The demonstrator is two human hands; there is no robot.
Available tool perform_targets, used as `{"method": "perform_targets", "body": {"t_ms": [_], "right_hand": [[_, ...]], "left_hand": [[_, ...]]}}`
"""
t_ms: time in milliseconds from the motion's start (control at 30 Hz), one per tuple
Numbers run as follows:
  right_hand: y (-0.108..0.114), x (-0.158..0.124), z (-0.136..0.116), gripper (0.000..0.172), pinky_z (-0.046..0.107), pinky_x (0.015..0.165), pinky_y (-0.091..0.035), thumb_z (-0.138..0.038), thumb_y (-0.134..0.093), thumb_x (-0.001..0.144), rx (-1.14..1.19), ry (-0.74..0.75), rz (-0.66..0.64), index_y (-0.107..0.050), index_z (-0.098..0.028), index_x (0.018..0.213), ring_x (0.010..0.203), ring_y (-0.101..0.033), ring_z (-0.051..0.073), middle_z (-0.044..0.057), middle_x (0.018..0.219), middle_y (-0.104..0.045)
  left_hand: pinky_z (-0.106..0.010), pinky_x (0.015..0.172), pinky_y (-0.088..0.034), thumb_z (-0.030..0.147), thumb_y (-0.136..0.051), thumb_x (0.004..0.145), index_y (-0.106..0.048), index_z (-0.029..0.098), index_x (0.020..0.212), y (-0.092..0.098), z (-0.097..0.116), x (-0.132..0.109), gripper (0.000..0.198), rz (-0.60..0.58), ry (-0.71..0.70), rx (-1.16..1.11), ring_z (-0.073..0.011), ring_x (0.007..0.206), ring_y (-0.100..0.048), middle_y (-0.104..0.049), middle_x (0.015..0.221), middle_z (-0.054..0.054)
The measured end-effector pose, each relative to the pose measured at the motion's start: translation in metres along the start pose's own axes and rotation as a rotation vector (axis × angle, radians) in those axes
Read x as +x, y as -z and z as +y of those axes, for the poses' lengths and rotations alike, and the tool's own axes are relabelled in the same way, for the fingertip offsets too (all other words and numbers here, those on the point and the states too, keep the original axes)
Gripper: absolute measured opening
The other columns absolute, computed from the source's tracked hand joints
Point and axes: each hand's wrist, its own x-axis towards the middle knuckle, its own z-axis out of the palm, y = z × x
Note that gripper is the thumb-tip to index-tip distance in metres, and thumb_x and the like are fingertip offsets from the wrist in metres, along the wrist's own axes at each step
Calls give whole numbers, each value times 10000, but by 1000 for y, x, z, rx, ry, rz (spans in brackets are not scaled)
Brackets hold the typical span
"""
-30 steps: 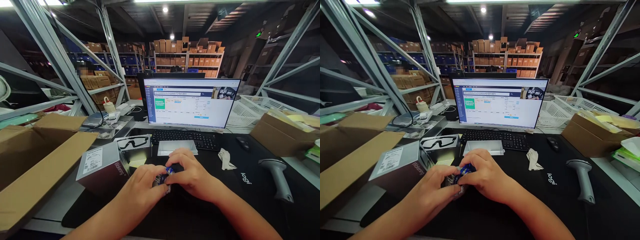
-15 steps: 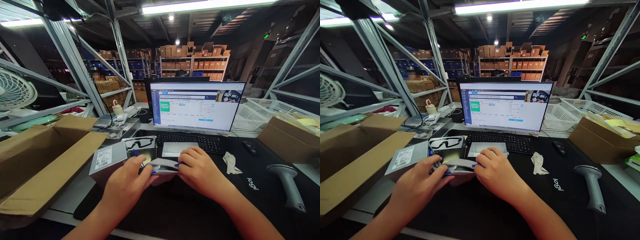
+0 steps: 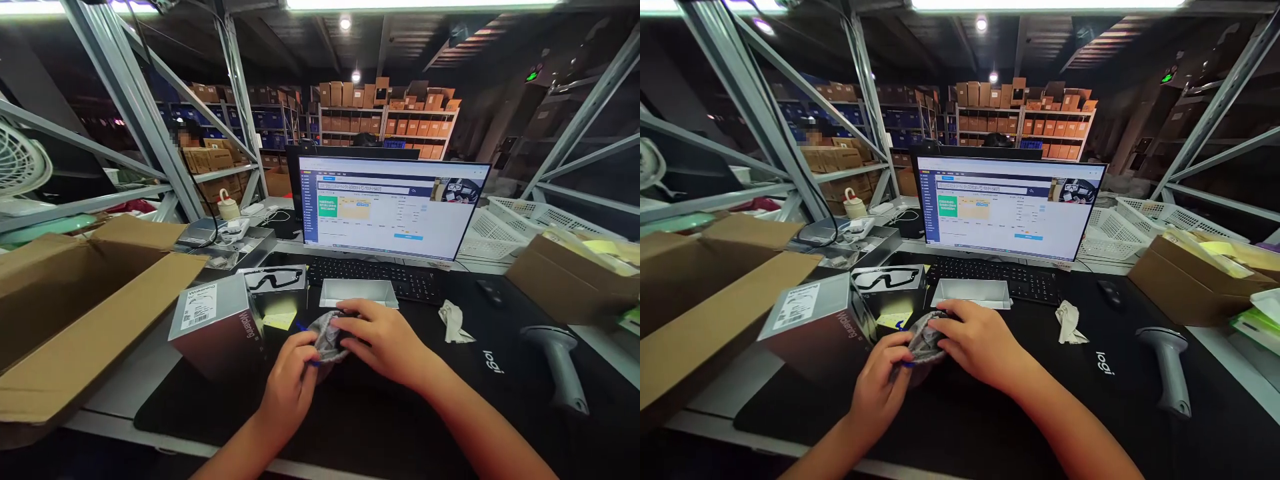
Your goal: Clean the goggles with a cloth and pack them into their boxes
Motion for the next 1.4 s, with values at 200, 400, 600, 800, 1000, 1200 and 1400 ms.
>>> {"method": "perform_targets", "body": {"t_ms": [200, 400, 600, 800, 1000, 1200, 1400], "right_hand": [[-24, 4, 10, 74, 319, 891, -541, -214, -694, 909, 276, -48, 6, -713, -204, 980, 1012, -666, 190, 80, 1134, -682], [-39, 9, 6, 95, 301, 825, -527, -85, -573, 923, 255, -79, -67, -618, -168, 911, 942, -635, 191, 82, 1034, -669], [-34, 10, 1, 118, 346, 793, -479, -126, -520, 949, 72, -54, 128, -601, -180, 883, 895, -595, 212, 85, 973, -665], [-32, 9, -19, 151, 351, 758, -441, -153, -501, 973, -29, 71, 213, -621, -181, 886, 843, -590, 198, 56, 892, -709], [-20, 3, -40, 242, 355, 764, -454, -102, -457, 978, -171, 332, 264, -680, -155, 901, 867, -613, 176, 37, 929, -750], [5, 3, -46, 153, 350, 692, -455, -132, -574, 924, -284, 509, 278, -708, -170, 863, 734, -579, 162, 16, 817, -735], [28, 6, -26, 207, 322, 589, -359, -86, -481, 991, -161, 195, 187, -645, -153, 886, 640, -477, 161, 25, 688, -635]], "left_hand": [[-277, 785, -574, 23, -468, 884, -563, 208, 862, 2, 0, -9, 209, -11, -53, -26, -158, 900, -669, -655, 984, -68], [-294, 807, -567, 21, -463, 881, -552, 203, 820, 9, -5, -23, 212, 10, 31, 41, -164, 913, -653, -643, 992, -72], [-470, 885, -550, 163, -533, 865, -566, 200, 964, 6, -11, -35, 111, -93, 307, 243, -277, 1071, -620, -581, 1165, -126], [-623, 1076, -412, 350, -750, 744, -256, 165, 1464, -17, -2, -39, 893, -113, 268, 125, -388, 1395, -404, -343, 1533, -246], [-549, 1041, -485, 201, -571, 857, -380, 175, 1376, -31, -2, -26, 554, -15, 150, 187, -291, 1233, -595, -601, 1336, -170], [-503, 1013, -498, 108, -477, 806, -516, 215, 1233, -9, -3, 18, 441, -86, 10, 97, -230, 1059, -663, -694, 1149, -73], [-495, 943, -503, 128, -681, 630, -582, 214, 1200, -9, -14, 59, 586, -227, 81, 73, -285, 1047, -632, -675, 1141, -77]]}}
